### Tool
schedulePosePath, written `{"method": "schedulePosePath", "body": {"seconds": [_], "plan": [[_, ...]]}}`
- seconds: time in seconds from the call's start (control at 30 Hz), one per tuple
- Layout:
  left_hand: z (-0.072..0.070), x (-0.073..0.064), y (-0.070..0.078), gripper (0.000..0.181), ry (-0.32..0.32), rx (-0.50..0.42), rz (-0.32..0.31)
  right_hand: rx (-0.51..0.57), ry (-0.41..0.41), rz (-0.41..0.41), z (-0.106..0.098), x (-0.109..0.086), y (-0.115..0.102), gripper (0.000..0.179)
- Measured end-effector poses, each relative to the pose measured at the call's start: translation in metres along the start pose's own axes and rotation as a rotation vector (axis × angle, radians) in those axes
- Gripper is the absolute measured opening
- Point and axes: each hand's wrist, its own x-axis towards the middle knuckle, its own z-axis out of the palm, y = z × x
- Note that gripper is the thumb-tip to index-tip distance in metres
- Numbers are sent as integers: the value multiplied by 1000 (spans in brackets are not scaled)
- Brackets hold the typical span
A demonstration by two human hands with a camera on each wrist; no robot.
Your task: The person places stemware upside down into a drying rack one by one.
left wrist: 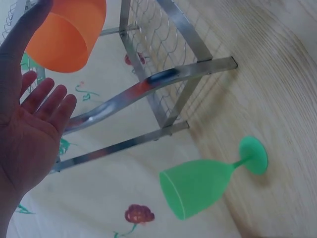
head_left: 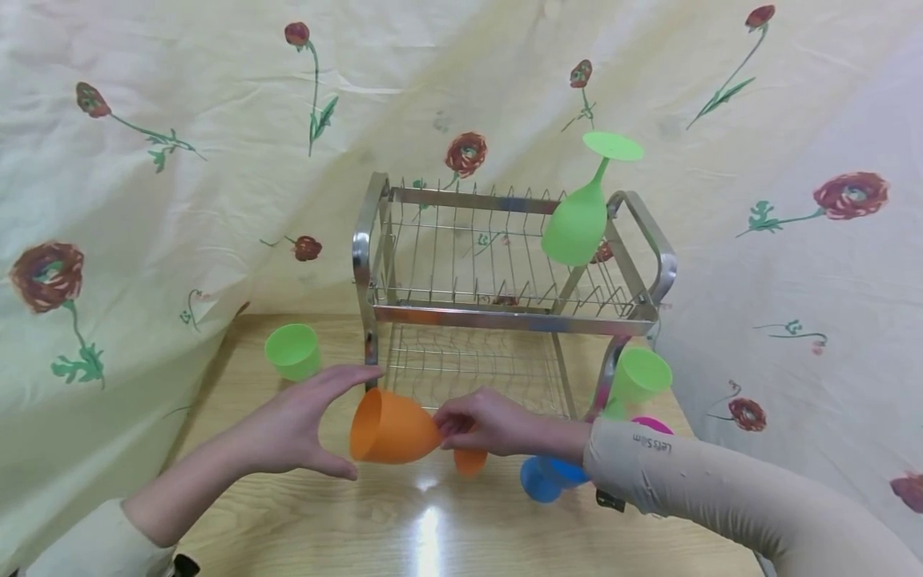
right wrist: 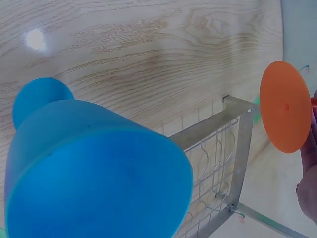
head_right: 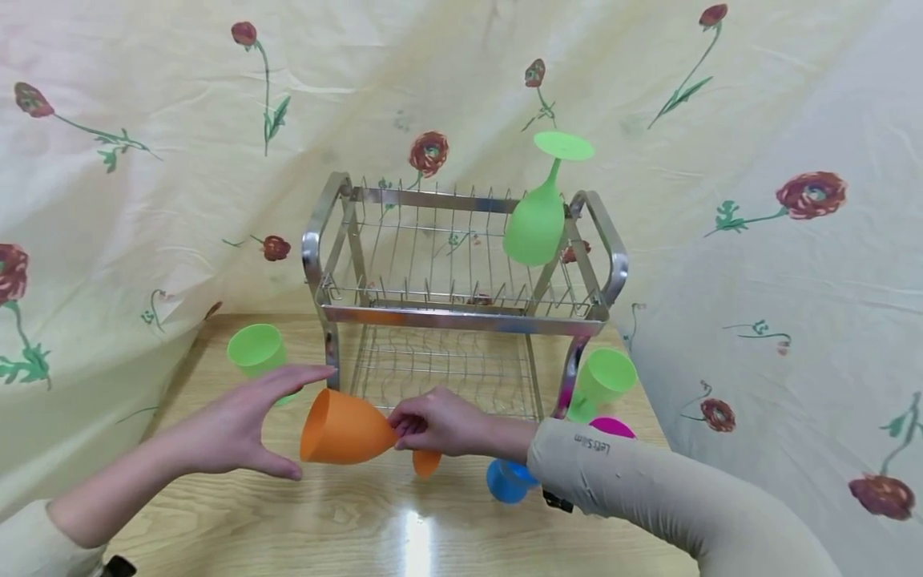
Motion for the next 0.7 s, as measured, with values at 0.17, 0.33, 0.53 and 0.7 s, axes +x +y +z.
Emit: {"method": "schedulePosePath", "body": {"seconds": [0.17, 0.33, 0.53, 0.7], "plan": [[4, 2, 3, 116, 7, 9, 2, -1, -3, -7, 1, 1, 1, 24], [8, 2, 1, 100, 43, 17, 60, -2, -9, -14, 0, 1, 0, 23], [13, 2, -3, 90, 58, -77, 112, -17, -18, -14, 0, 3, -3, 23], [19, -2, -7, 87, 85, -133, 117, -9, -43, 1, 1, 6, -4, 23]]}}
